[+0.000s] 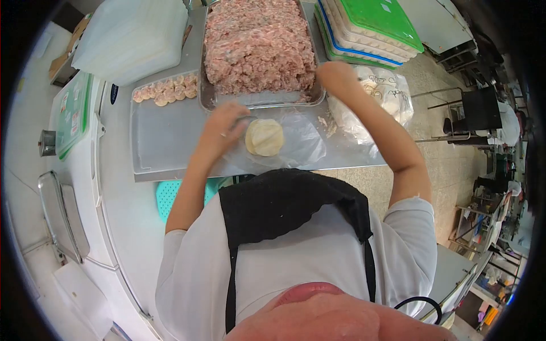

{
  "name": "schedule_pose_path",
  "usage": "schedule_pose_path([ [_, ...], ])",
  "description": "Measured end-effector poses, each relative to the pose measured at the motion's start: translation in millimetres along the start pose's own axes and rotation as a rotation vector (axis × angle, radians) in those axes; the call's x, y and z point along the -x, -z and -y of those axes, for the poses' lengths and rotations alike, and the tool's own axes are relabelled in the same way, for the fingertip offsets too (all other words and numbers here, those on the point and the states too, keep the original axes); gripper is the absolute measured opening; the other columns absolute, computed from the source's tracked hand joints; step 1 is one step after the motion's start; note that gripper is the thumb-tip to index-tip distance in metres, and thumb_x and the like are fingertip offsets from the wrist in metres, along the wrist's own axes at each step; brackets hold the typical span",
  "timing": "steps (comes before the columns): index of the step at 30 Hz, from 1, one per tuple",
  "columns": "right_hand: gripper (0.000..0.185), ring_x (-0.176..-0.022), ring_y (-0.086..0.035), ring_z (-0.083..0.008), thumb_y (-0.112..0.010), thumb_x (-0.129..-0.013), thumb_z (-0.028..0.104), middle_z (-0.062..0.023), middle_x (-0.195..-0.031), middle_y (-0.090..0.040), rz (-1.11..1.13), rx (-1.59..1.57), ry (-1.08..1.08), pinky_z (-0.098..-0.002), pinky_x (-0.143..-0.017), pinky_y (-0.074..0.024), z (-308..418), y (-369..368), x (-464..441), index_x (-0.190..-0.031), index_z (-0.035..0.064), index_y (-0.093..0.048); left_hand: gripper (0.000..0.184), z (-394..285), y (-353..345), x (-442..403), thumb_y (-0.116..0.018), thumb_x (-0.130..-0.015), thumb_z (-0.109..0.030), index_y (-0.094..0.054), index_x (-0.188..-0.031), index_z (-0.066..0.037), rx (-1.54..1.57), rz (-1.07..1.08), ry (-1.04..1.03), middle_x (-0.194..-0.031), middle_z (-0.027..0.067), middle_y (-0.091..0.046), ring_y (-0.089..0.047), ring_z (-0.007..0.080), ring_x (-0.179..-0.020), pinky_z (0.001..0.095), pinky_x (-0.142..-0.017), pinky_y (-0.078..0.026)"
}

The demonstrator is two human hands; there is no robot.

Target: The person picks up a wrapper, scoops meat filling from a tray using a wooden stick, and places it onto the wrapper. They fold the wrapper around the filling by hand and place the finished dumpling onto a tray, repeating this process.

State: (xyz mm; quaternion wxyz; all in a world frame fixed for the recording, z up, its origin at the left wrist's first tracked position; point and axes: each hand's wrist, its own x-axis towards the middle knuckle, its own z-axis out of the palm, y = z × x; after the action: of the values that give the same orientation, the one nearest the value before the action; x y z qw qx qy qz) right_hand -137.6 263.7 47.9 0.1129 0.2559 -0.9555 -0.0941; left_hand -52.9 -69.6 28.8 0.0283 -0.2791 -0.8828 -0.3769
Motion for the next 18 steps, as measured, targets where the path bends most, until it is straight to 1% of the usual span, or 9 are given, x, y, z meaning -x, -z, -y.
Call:
schedule_pose_path([
  [1, 0.012, -0.063, -0.066, -0.0304, -0.058, -0.070, 0.010, -0.0127, -0.066, -0.065, -0.029, -0.040, 0.067, -0.0408, -0.052, -0.0509, 7.8, -5.8, 1.1, -0.065, 0.0066, -0.068, 0.027, -12.0, -15.5, 0.0, -0.069, -0.076, -0.012, -0.061, -0.101, -0.005, 0.015, 0.085, -0.023, -0.107, 0.0155, -0.057, -0.054, 0.0346, -0.106, 0.0414, -0.091, -0.044],
  [5, 0.011, -0.063, -0.066, -0.0302, -0.059, -0.070, 0.010, -0.0126, -0.066, -0.065, 0.067, -0.143, 0.114, -0.0404, -0.052, -0.0509, 35.2, 2.4, 28.1, -0.066, 0.0063, -0.068, 0.020, -25.3, -63.8, 10.1, -0.067, -0.077, -0.011, -0.061, -0.095, -0.004, -0.060, 0.037, -0.010, -0.102, 0.0148, -0.057, -0.055, 0.0350, -0.099, 0.0417, -0.085, -0.045],
  [7, 0.010, -0.064, -0.067, -0.0295, -0.059, -0.070, 0.010, -0.0133, -0.066, -0.065, 0.103, -0.161, 0.229, -0.0401, -0.053, -0.0512, 39.8, 5.3, 42.9, -0.066, 0.0060, -0.068, 0.014, -21.3, -78.3, 14.1, -0.064, -0.081, -0.010, -0.062, -0.094, -0.004, -0.110, -0.149, 0.040, -0.093, 0.0152, -0.058, -0.056, 0.0332, -0.089, 0.0401, -0.080, -0.045],
  [8, 0.010, -0.064, -0.067, -0.0295, -0.059, -0.070, 0.010, -0.0133, -0.066, -0.065, 0.100, -0.166, 0.242, -0.0401, -0.053, -0.0512, 32.5, 7.3, 40.4, -0.066, 0.0060, -0.068, 0.014, -17.2, -81.4, 15.5, -0.064, -0.081, -0.010, -0.062, -0.094, -0.004, -0.116, -0.155, 0.051, -0.093, 0.0152, -0.058, -0.056, 0.0332, -0.089, 0.0401, -0.080, -0.045],
  [10, 0.010, -0.064, -0.067, -0.0287, -0.060, -0.070, 0.010, -0.0131, -0.067, -0.066, 0.028, -0.183, 0.351, -0.0395, -0.053, -0.0516, 11.5, 14.9, 25.6, -0.067, 0.0059, -0.068, 0.012, -15.9, -80.0, 15.9, -0.063, -0.082, -0.009, -0.063, -0.093, -0.003, -0.060, -0.128, 0.264, -0.088, 0.0136, -0.059, -0.058, 0.0306, -0.084, 0.0367, -0.076, -0.046],
  [14, 0.010, -0.065, -0.067, -0.0288, -0.060, -0.070, 0.011, -0.0129, -0.067, -0.066, -0.019, -0.058, 0.216, -0.0388, -0.053, -0.0519, -24.7, 16.1, -0.1, -0.067, 0.0057, -0.068, 0.013, -24.0, -73.6, 14.7, -0.063, -0.083, -0.008, -0.063, -0.095, -0.003, 0.127, -0.232, 0.274, -0.087, 0.0122, -0.061, -0.059, 0.0279, -0.080, 0.0344, -0.073, -0.047],
  [16, 0.011, -0.066, -0.067, -0.0284, -0.060, -0.071, 0.011, -0.0133, -0.069, -0.066, 0.032, -0.087, 0.177, -0.0385, -0.054, -0.0524, -19.3, -5.7, -3.0, -0.069, 0.0054, -0.069, 0.020, -39.3, -67.1, 12.3, -0.067, -0.079, -0.013, -0.063, -0.095, -0.003, 0.244, -0.197, 0.461, -0.093, 0.0135, -0.059, -0.057, 0.0309, -0.090, 0.0384, -0.079, -0.045],
  [17, 0.011, -0.066, -0.067, -0.0284, -0.060, -0.071, 0.011, -0.0133, -0.069, -0.066, 0.031, -0.089, 0.185, -0.0385, -0.054, -0.0524, -10.2, -8.4, 3.8, -0.069, 0.0054, -0.069, 0.020, -40.8, -68.5, 11.8, -0.067, -0.079, -0.013, -0.063, -0.095, -0.003, 0.242, -0.203, 0.467, -0.093, 0.0135, -0.059, -0.057, 0.0309, -0.090, 0.0384, -0.079, -0.045],
  [18, 0.012, -0.067, -0.067, -0.0287, -0.059, -0.071, 0.011, -0.0138, -0.069, -0.066, 0.066, -0.130, 0.204, -0.0385, -0.055, -0.0525, 8.1, 0.3, 18.3, -0.070, 0.0052, -0.069, 0.021, -42.7, -70.4, 10.8, -0.068, -0.078, -0.013, -0.063, -0.096, -0.004, 0.131, -0.178, 0.348, -0.093, 0.0136, -0.059, -0.057, 0.0313, -0.091, 0.0386, -0.080, -0.045],
])
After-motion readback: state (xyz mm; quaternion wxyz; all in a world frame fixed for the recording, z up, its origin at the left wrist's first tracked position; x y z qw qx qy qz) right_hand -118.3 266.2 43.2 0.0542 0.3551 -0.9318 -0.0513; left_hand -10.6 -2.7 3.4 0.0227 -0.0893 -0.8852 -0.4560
